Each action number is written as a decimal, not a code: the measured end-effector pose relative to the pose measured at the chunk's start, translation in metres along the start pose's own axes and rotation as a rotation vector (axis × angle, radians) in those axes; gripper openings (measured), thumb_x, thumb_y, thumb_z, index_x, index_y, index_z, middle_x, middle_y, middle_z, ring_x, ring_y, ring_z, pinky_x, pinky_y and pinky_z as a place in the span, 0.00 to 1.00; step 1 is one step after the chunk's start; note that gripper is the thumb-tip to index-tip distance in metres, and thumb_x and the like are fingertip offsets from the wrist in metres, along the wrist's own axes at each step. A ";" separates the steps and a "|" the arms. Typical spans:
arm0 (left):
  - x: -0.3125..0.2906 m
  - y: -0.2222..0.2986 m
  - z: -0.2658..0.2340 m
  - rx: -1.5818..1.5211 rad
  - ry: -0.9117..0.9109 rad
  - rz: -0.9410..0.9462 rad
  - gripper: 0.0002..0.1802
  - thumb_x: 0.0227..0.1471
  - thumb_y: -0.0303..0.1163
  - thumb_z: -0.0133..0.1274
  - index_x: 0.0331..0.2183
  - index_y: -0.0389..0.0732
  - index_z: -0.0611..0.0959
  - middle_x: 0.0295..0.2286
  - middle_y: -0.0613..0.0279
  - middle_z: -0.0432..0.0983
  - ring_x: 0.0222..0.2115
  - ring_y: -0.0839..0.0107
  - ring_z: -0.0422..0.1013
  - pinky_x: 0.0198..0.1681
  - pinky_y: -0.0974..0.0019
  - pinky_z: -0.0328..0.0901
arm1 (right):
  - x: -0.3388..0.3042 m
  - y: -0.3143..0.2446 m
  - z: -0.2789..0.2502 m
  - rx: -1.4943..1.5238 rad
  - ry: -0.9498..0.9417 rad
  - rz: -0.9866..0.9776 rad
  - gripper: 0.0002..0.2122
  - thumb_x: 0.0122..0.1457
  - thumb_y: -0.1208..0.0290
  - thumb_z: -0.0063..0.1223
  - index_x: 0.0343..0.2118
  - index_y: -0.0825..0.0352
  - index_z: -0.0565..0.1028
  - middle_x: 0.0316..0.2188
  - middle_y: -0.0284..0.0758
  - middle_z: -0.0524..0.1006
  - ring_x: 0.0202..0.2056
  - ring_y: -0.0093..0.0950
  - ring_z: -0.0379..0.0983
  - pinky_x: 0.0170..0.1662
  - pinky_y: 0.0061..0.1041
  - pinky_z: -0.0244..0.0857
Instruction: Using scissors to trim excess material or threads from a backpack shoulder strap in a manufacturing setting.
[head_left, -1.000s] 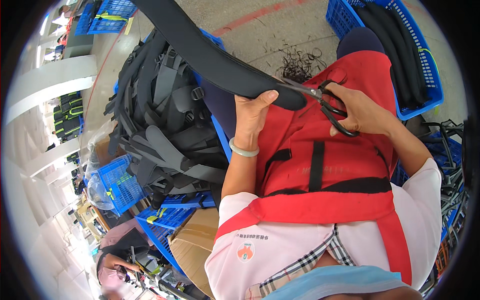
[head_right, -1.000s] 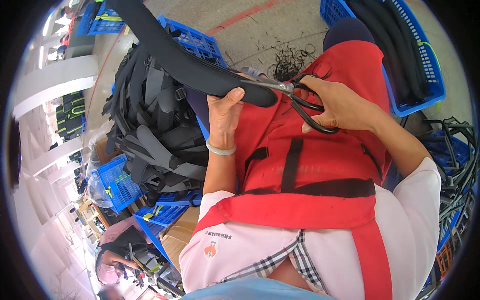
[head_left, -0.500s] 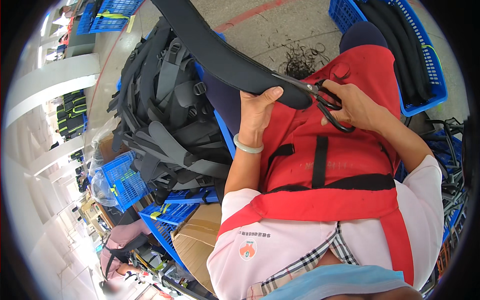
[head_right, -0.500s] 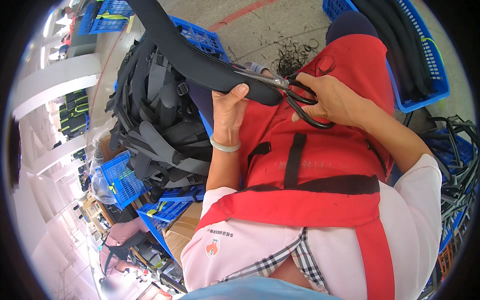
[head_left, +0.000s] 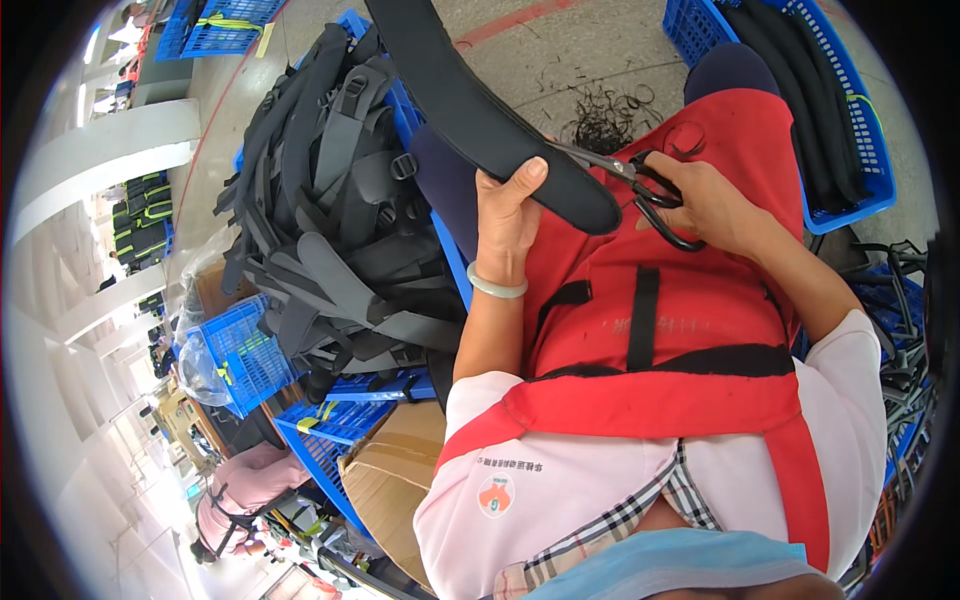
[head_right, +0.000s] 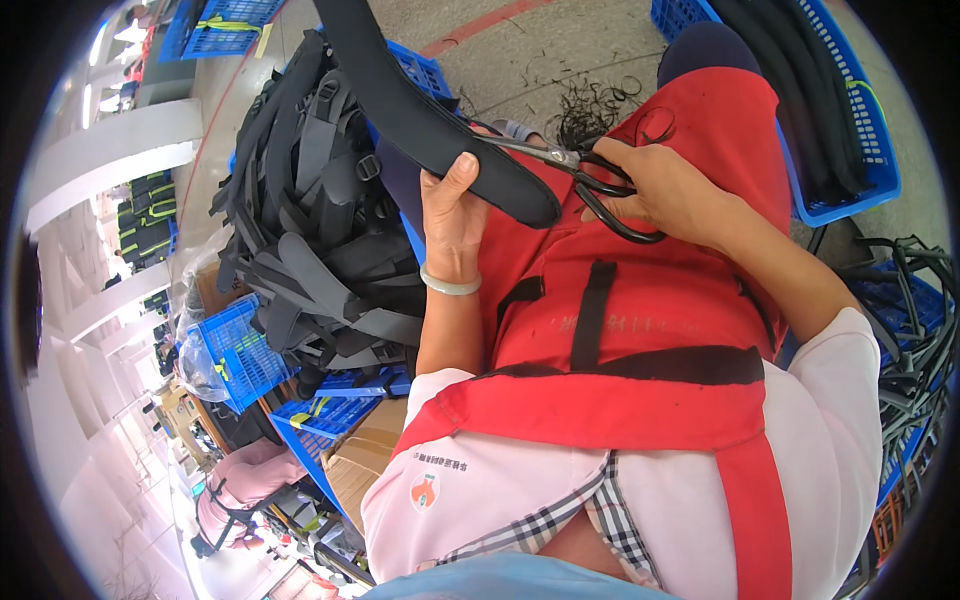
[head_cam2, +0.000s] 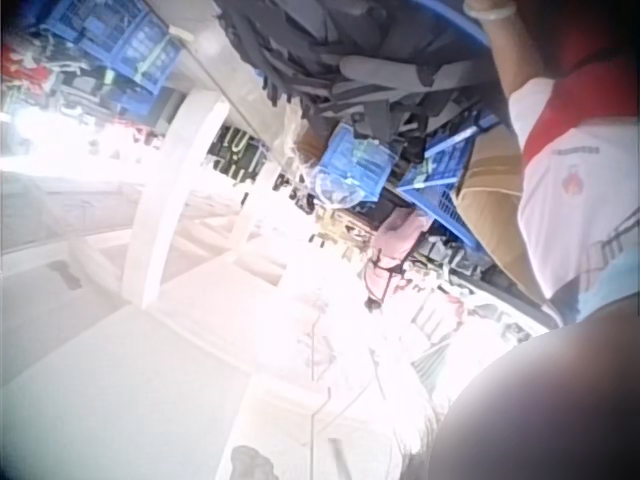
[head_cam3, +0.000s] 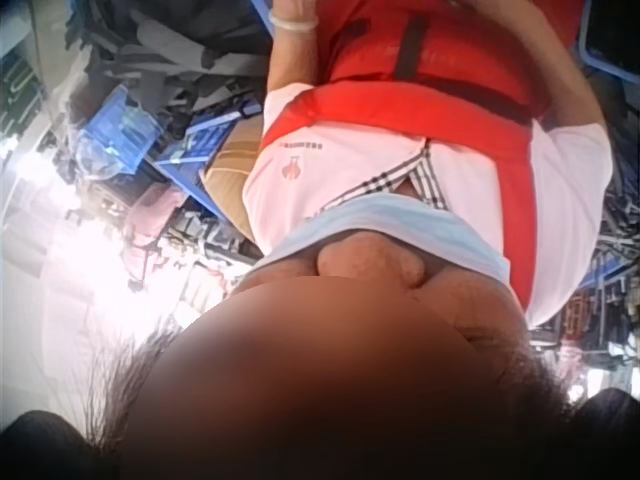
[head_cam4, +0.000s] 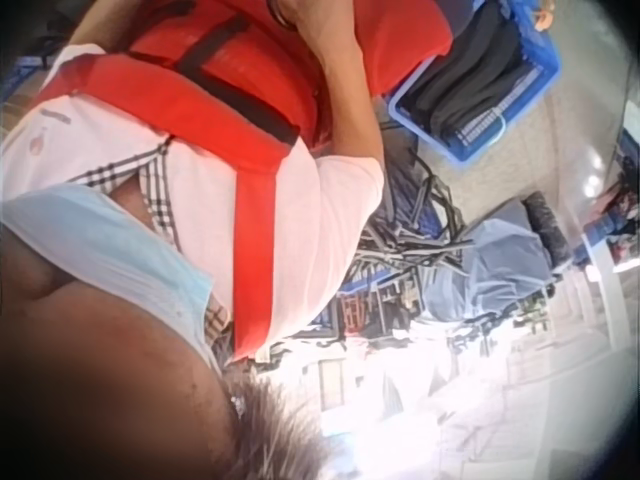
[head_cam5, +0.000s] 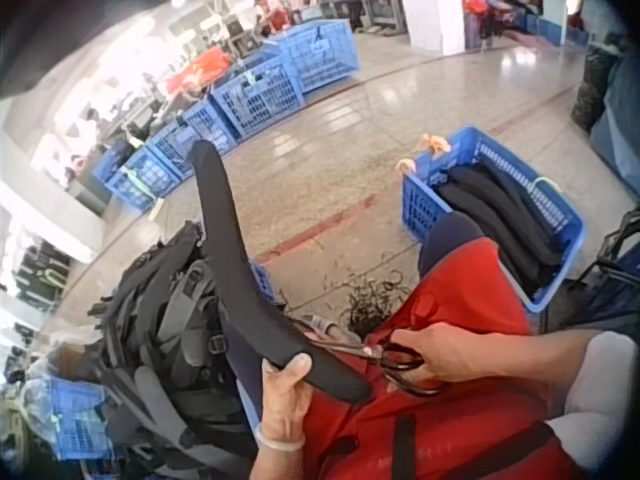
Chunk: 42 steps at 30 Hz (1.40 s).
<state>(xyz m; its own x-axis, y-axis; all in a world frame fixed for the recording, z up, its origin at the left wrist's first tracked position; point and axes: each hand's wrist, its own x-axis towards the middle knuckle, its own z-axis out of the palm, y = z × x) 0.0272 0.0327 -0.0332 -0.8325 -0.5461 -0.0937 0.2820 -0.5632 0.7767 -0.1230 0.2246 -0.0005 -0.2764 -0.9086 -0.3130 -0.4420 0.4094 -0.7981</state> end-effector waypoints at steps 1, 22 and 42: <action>-0.001 -0.001 -0.002 0.002 -0.001 0.001 0.17 0.44 0.22 0.63 0.38 0.35 0.80 0.34 0.58 0.79 0.35 0.68 0.75 0.42 0.65 0.70 | 0.001 -0.001 0.000 0.005 -0.033 0.021 0.27 0.48 0.57 0.65 0.42 0.71 0.65 0.28 0.50 0.74 0.33 0.50 0.71 0.33 0.40 0.63; -0.010 -0.017 -0.011 0.040 0.034 -0.006 0.16 0.42 0.19 0.64 0.36 0.38 0.79 0.32 0.64 0.78 0.33 0.72 0.74 0.42 0.67 0.68 | 0.013 0.018 0.021 -0.095 0.180 -0.318 0.28 0.47 0.66 0.63 0.47 0.71 0.62 0.29 0.50 0.74 0.34 0.50 0.71 0.35 0.42 0.63; -0.004 -0.007 -0.012 -0.060 0.077 -0.001 0.12 0.43 0.19 0.62 0.34 0.38 0.80 0.30 0.64 0.77 0.31 0.71 0.74 0.41 0.67 0.69 | 0.011 0.018 0.012 -0.148 0.062 -0.175 0.34 0.45 0.60 0.65 0.51 0.70 0.61 0.43 0.53 0.71 0.45 0.48 0.69 0.46 0.39 0.64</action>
<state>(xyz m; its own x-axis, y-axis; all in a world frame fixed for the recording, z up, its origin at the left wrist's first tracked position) 0.0343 0.0311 -0.0460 -0.7940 -0.5906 -0.1441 0.3115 -0.5988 0.7379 -0.1238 0.2205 -0.0245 -0.2343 -0.9619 -0.1411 -0.6067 0.2581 -0.7518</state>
